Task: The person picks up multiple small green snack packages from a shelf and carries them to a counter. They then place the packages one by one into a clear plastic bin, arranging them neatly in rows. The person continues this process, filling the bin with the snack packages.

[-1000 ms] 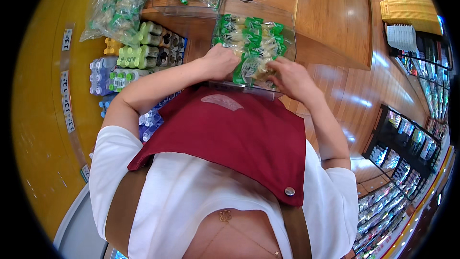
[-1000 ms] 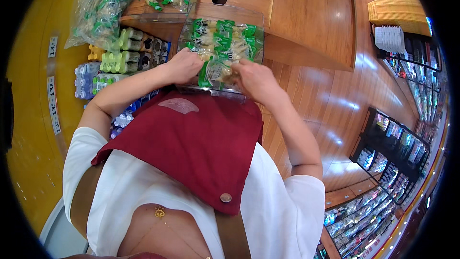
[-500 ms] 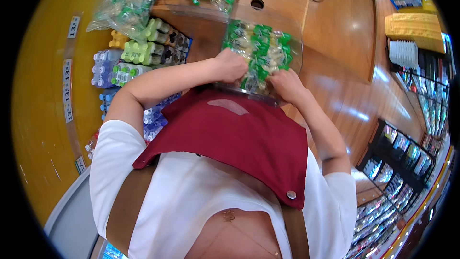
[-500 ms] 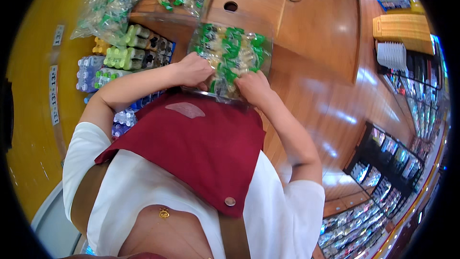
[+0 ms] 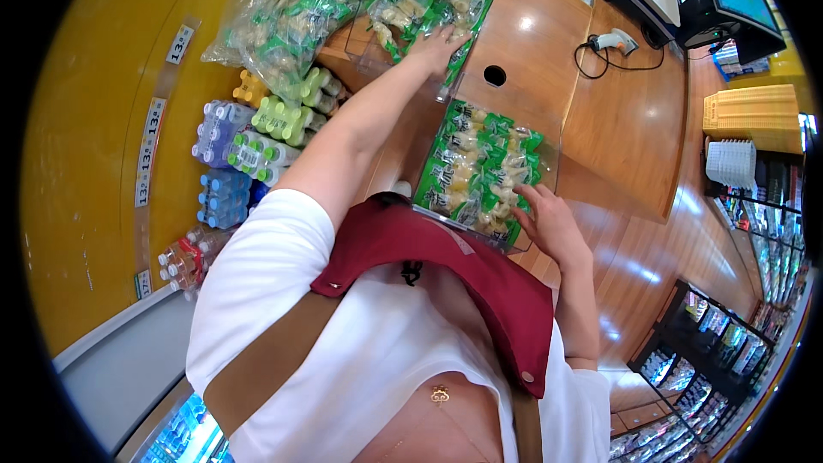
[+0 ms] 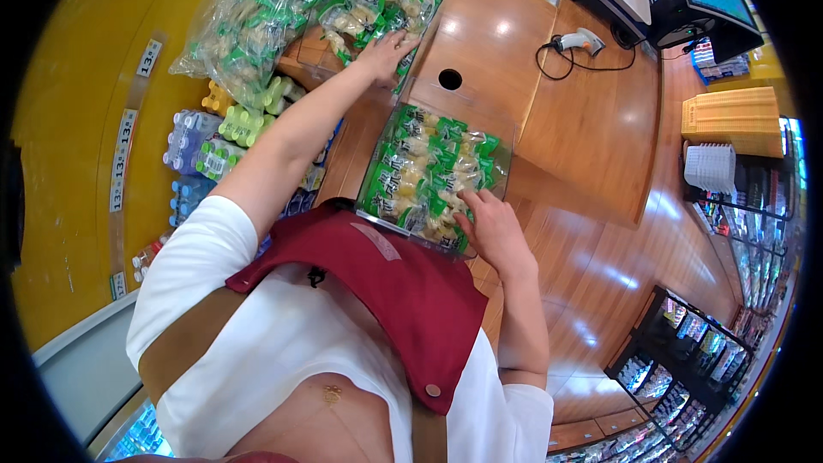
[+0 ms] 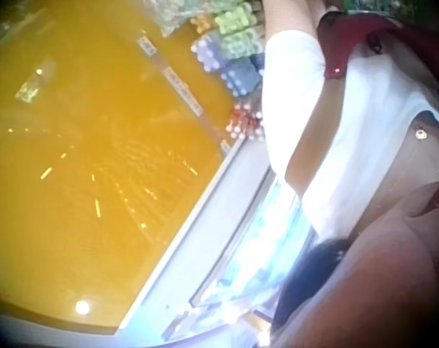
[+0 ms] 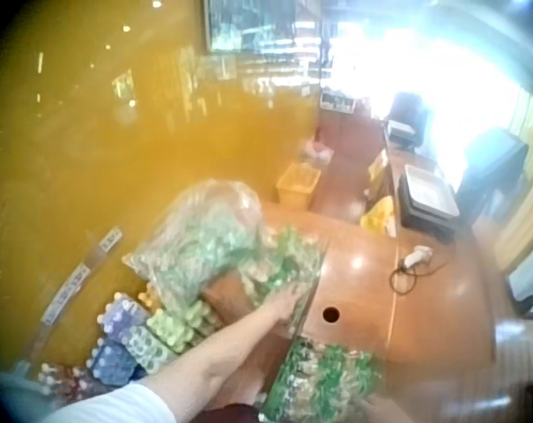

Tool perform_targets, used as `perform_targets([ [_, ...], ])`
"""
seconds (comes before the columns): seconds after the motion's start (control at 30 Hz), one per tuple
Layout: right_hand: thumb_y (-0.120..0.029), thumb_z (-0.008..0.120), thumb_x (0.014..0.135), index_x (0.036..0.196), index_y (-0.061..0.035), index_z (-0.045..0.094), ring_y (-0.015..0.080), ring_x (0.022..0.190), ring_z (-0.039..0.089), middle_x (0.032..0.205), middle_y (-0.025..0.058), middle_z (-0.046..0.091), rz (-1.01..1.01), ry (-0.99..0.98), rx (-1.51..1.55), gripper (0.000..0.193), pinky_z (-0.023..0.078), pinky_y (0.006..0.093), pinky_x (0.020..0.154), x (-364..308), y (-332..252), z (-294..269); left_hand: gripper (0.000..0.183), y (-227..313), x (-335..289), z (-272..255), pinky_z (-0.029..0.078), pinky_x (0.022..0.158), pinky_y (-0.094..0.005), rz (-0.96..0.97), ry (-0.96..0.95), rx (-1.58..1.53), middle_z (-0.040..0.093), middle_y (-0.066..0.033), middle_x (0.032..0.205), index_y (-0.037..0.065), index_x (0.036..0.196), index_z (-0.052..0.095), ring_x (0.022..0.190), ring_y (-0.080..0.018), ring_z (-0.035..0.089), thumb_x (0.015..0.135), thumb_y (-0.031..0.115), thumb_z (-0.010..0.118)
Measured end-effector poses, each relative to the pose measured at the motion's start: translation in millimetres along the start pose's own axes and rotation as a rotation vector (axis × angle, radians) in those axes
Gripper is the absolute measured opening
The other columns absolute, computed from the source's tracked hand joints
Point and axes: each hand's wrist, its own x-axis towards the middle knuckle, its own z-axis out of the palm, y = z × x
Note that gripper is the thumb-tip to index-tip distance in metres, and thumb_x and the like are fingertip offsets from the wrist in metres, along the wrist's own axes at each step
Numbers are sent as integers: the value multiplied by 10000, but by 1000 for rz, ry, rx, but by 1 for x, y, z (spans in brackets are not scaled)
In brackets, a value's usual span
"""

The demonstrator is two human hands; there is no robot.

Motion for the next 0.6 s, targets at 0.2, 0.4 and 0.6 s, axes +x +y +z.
perform_targets([
  [0.2, -166, 608, 833, 1090, -88, 555, 311, 815, 589, 899, 153, 573, -31, 35, 38, 273, 472, 378, 712, -2, 2, 8, 529, -11, 5, -13, 472, 850, -425, -158, 105, -365, 423, -180, 1325, 169, 1304, 410, 1072, -334, 538, 818, 244, 604],
  [0.4, -236, 520, 924, 1219, -22, 488, 208, 884, 616, 975, 106, 602, 168, 169, 1016, 367, 504, 333, 752, 16, -3, -10, 362, 32, -39, -97, 508, 697, -364, 117, 837, -468, 592, -83, 1051, 121, 1090, 624, 870, -263, 608, 759, 252, 696],
  [0.6, -246, 491, 943, 1159, 39, 486, 179, 887, 615, 1003, 92, 593, 114, 82, 1768, 358, 524, 313, 750, 28, -21, -25, 408, 131, -140, -128, 508, 696, -333, 533, 426, -501, 588, -63, 1015, 126, 1124, 611, 830, -211, 607, 732, 172, 712],
])
